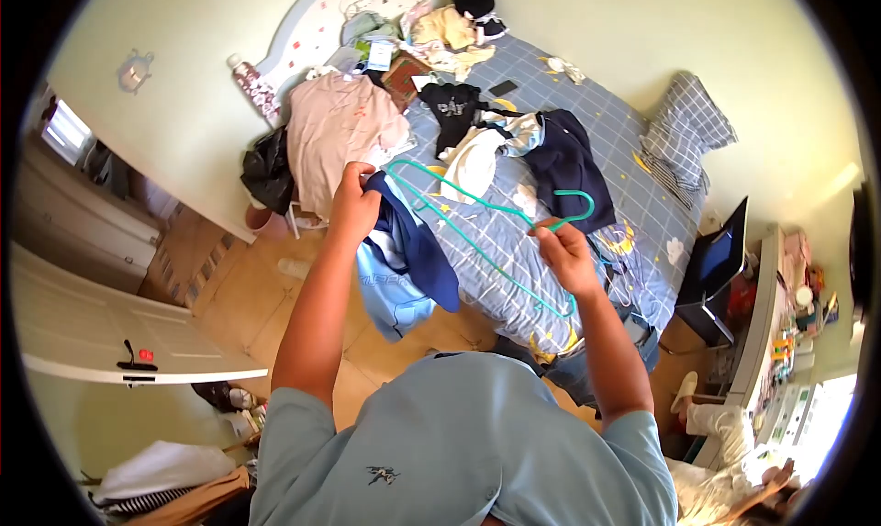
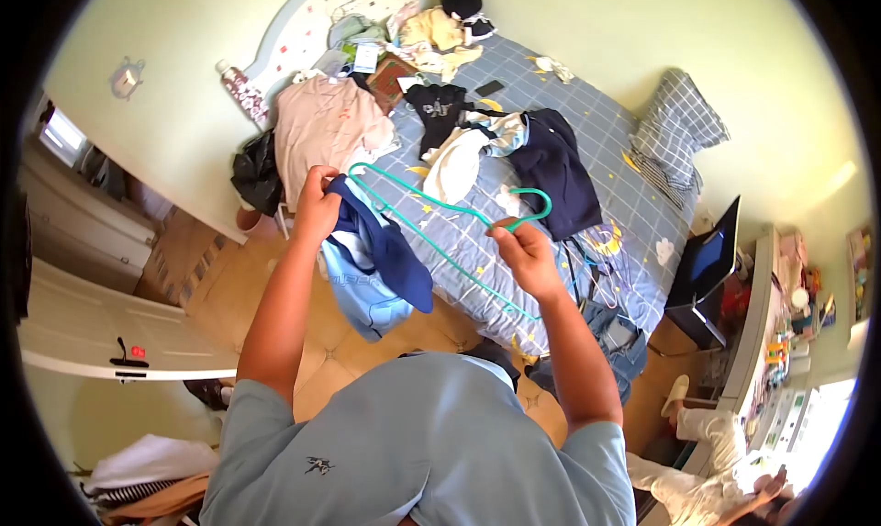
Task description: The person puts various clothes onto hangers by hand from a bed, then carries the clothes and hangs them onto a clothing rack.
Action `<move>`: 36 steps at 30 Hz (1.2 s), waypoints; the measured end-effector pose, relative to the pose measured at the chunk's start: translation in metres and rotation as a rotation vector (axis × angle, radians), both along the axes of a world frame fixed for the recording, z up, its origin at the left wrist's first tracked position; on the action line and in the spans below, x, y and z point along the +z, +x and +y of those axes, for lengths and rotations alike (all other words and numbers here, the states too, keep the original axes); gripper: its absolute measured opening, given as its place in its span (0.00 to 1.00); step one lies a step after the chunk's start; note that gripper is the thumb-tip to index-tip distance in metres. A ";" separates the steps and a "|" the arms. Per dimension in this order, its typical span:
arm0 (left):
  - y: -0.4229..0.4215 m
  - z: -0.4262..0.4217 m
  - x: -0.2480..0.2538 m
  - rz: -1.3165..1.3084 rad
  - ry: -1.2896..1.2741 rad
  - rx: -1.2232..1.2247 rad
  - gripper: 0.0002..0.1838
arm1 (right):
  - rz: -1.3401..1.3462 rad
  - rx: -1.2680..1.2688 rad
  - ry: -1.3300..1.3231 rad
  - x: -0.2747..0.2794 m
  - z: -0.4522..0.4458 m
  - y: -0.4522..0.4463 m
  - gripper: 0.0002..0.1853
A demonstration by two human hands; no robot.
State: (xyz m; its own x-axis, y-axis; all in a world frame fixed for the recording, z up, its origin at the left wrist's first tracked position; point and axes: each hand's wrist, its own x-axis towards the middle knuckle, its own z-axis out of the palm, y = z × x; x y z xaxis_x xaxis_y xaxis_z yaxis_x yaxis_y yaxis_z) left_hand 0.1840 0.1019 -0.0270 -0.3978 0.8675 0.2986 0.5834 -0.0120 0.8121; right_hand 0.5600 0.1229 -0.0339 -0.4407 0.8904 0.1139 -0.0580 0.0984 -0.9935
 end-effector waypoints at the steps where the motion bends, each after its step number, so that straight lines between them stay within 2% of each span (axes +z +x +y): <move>1: -0.005 0.000 -0.001 0.063 -0.037 0.029 0.17 | -0.031 0.003 0.013 0.007 -0.002 0.004 0.11; 3: -0.014 0.001 -0.005 0.122 -0.106 0.052 0.13 | -0.057 0.042 -0.016 0.021 -0.010 0.009 0.11; 9: -0.007 0.000 0.007 0.310 -0.247 0.175 0.11 | -0.366 0.025 0.165 0.052 -0.033 -0.007 0.09; 12: 0.010 -0.004 0.014 0.373 -0.227 0.139 0.11 | -0.324 -0.030 0.276 0.031 -0.040 -0.034 0.09; 13: 0.017 -0.003 0.015 0.366 -0.256 0.139 0.12 | -0.415 -0.019 0.235 0.042 -0.044 -0.045 0.10; 19: 0.079 -0.018 -0.005 0.318 0.025 0.016 0.13 | -0.390 -0.051 0.404 0.008 -0.027 -0.106 0.10; 21: 0.095 -0.023 -0.013 0.157 0.072 -0.070 0.16 | -0.391 -0.043 0.424 -0.008 -0.014 -0.115 0.11; 23: 0.102 -0.031 -0.019 0.142 0.104 -0.154 0.17 | -0.357 -0.028 0.452 -0.016 -0.002 -0.117 0.11; 28: 0.093 -0.040 0.027 0.586 0.455 -0.121 0.14 | -0.332 0.095 0.494 0.019 0.006 -0.106 0.11; 31: 0.084 -0.033 0.022 0.471 0.451 -0.275 0.13 | -0.355 0.147 0.472 0.033 0.009 -0.101 0.10; 32: 0.081 -0.034 0.023 0.482 0.372 -0.285 0.12 | -0.380 0.185 0.438 0.037 0.009 -0.097 0.08; 35: 0.074 -0.030 0.027 0.375 0.422 -0.283 0.12 | -0.308 0.084 0.407 0.043 0.006 -0.086 0.06; 36: 0.077 -0.033 0.031 0.343 0.386 -0.299 0.12 | -0.255 0.059 0.484 0.040 0.007 -0.086 0.05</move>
